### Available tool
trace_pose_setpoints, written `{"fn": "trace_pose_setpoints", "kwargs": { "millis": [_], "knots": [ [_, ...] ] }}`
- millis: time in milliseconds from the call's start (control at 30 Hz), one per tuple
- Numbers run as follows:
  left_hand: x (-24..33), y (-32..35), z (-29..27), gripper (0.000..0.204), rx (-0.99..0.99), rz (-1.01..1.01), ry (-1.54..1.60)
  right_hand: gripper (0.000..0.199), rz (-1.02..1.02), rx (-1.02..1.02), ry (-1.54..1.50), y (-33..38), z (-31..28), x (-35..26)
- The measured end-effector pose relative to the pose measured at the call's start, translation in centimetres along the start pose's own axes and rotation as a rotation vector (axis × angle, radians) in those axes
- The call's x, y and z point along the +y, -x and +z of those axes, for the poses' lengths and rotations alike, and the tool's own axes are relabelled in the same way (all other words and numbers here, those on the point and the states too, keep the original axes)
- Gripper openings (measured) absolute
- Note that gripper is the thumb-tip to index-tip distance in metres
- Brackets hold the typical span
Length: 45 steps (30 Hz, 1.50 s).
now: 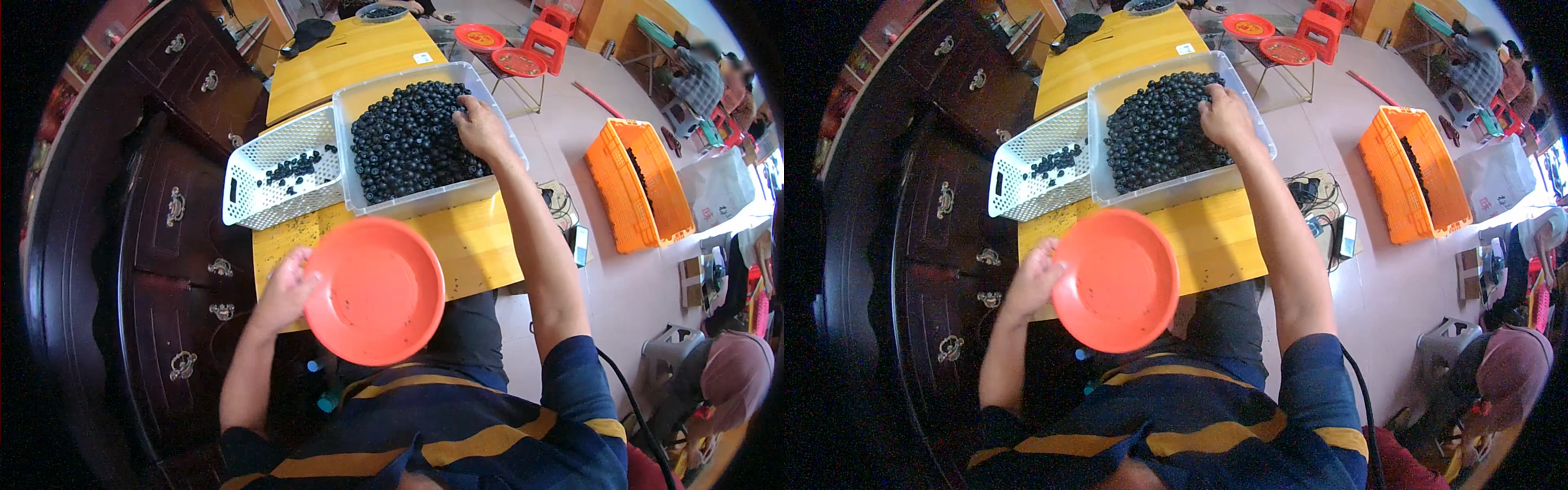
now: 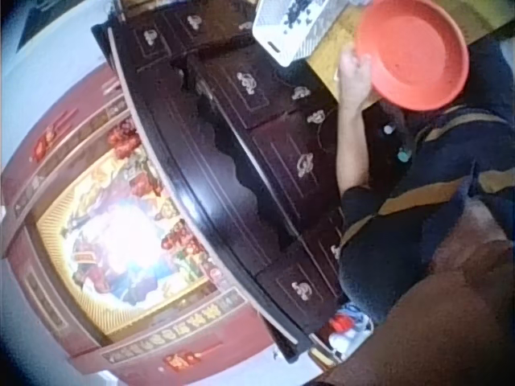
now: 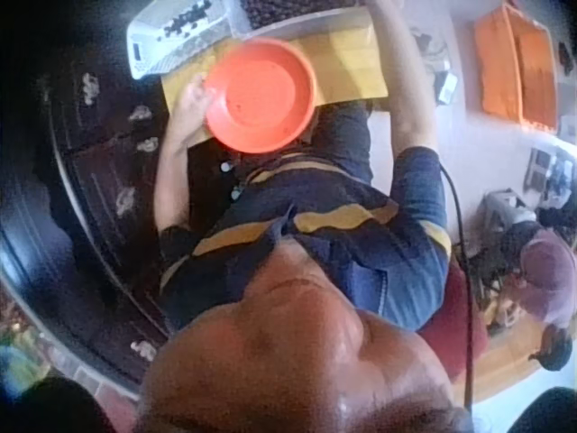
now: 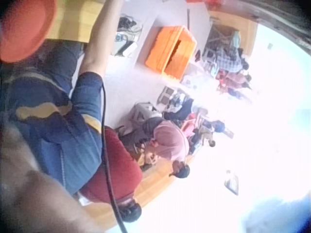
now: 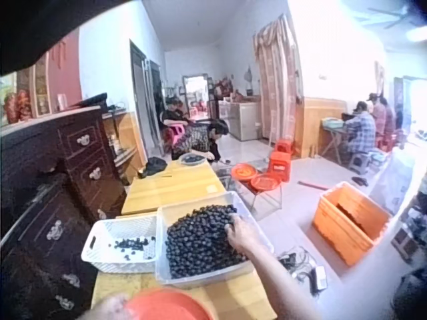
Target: The person sorts and inspects small black components by hand, transferring them from a clear plastic bin into a white basket.
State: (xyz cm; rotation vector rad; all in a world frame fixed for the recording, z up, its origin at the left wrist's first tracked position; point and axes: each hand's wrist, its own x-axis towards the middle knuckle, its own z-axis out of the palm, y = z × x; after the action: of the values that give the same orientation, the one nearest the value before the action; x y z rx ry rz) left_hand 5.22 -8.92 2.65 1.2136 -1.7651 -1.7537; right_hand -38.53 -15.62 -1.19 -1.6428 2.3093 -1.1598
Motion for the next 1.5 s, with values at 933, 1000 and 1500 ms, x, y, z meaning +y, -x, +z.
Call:
{"fn": "trace_pose_setpoints", "kwargs": {
  "millis": [933,1000,1500],
  "knots": [
    [13.2,-20.7,0.7,0.04,0.533,0.32,-1.048,0.065,0.344,-0.204,-0.001,-4.4,4.1,-0.9],
    [13.0,-21.2,2.7,0.041,0.526,0.345,-1.039,0.067,0.364,-0.184,-0.033,-4.4,3.9,-0.9],
    [6.0,-25.4,7.9,0.039,0.233,0.141,-0.034,0.064,0.043,-0.235,0.05,-1.5,5.0,-5.1]
  ]
}}
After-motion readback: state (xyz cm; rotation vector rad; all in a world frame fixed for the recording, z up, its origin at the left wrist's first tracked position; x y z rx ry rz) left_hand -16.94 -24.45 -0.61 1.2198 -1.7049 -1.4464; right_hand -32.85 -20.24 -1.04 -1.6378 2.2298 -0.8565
